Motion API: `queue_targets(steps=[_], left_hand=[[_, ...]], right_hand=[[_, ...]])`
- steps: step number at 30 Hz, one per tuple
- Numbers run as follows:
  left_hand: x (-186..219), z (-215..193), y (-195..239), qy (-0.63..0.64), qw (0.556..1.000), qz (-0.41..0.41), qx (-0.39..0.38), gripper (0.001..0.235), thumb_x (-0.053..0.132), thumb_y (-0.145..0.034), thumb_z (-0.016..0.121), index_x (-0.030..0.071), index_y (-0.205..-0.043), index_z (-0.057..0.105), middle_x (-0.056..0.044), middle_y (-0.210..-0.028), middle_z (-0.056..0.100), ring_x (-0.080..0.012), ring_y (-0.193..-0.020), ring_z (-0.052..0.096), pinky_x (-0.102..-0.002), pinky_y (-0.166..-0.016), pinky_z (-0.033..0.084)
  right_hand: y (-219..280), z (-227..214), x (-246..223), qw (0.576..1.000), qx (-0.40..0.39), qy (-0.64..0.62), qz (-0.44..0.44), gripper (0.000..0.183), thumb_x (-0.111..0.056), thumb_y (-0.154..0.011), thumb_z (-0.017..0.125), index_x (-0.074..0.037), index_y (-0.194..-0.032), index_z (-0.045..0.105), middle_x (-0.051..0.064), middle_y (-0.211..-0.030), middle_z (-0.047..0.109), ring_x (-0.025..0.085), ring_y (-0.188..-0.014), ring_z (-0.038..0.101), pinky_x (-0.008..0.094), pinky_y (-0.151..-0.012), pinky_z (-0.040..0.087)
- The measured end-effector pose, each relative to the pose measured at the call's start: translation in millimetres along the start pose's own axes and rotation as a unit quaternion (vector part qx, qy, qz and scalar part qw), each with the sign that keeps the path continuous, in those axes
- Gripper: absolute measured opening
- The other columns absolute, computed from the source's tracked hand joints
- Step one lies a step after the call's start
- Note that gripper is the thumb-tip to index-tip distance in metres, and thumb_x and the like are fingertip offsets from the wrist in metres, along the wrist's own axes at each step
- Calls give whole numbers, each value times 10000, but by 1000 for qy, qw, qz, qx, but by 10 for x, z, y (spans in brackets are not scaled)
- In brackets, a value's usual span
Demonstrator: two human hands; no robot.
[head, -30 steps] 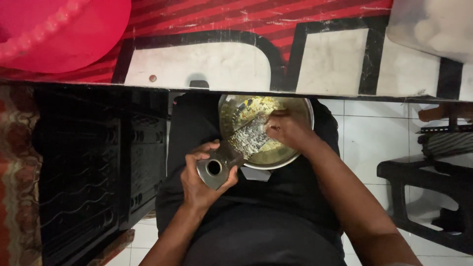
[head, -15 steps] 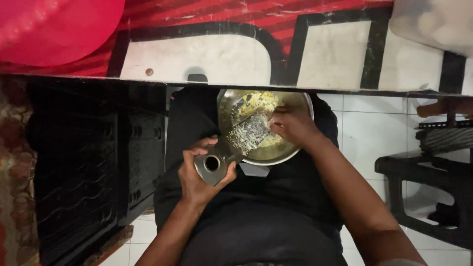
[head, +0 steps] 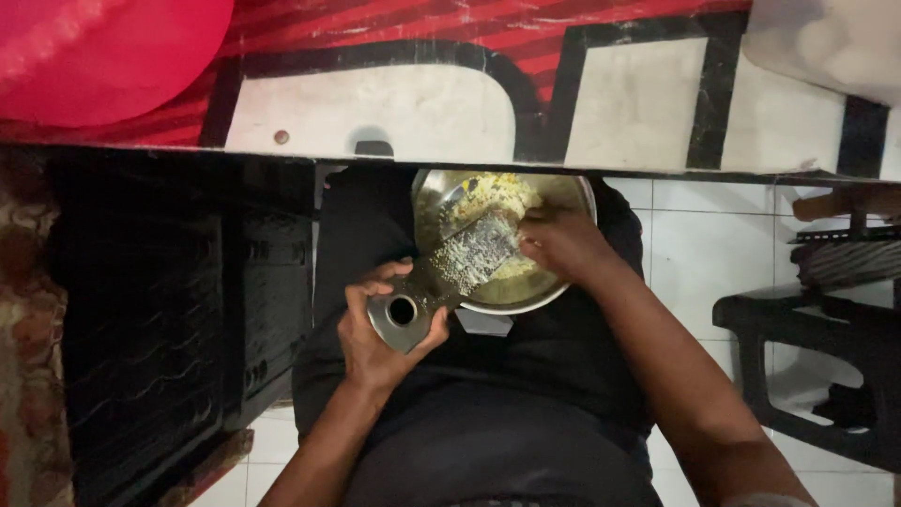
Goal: Grate a root vegetable into a bowl using a hand grater.
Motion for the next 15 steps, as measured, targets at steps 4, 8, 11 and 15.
queue_targets(steps=[4,8,11,15], left_hand=[[61,-21,-50,24,999,11,18,672,223,-729,928,66,-1087,382,-201,-1227,685,-337,-1192,725,-406,-953,611],[56,8,-39,18,999,39,12,663,227,-750,928,65,-1085,379,-202,-1243,681,-332,-1190,724,-396,-955,618],[7,16,-5,6,999,36,5,671,241,-752,927,59,-1088,375,-199,-1241,680,-318,-1175,728,-382,-939,625],[64,7,-32,16,999,26,10,649,234,-745,919,65,-1077,387,-200,-1238,687,-318,-1177,730,-393,-938,628]], right_hand=[[-84,-102,101,997,74,25,-2,184,-323,-967,761,-185,-1087,781,111,-980,783,262,-893,743,399,-874,580],[-99,-159,239,904,207,-371,-44,146,-51,-959,727,-25,-1102,741,115,-995,776,159,-853,724,319,-751,583],[-155,-187,253,827,207,-520,-46,163,38,-946,659,41,-1107,684,88,-1025,755,137,-893,718,293,-772,607],[-235,-70,377,812,202,-544,-54,178,71,-947,666,68,-1120,704,86,-1044,753,131,-860,695,281,-763,577]])
Point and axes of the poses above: each hand's wrist, its own y-axis away from the middle knuckle, its own z-axis out of the palm, x = y × z, the point moved 5 cm from there along -y, towards the middle knuckle
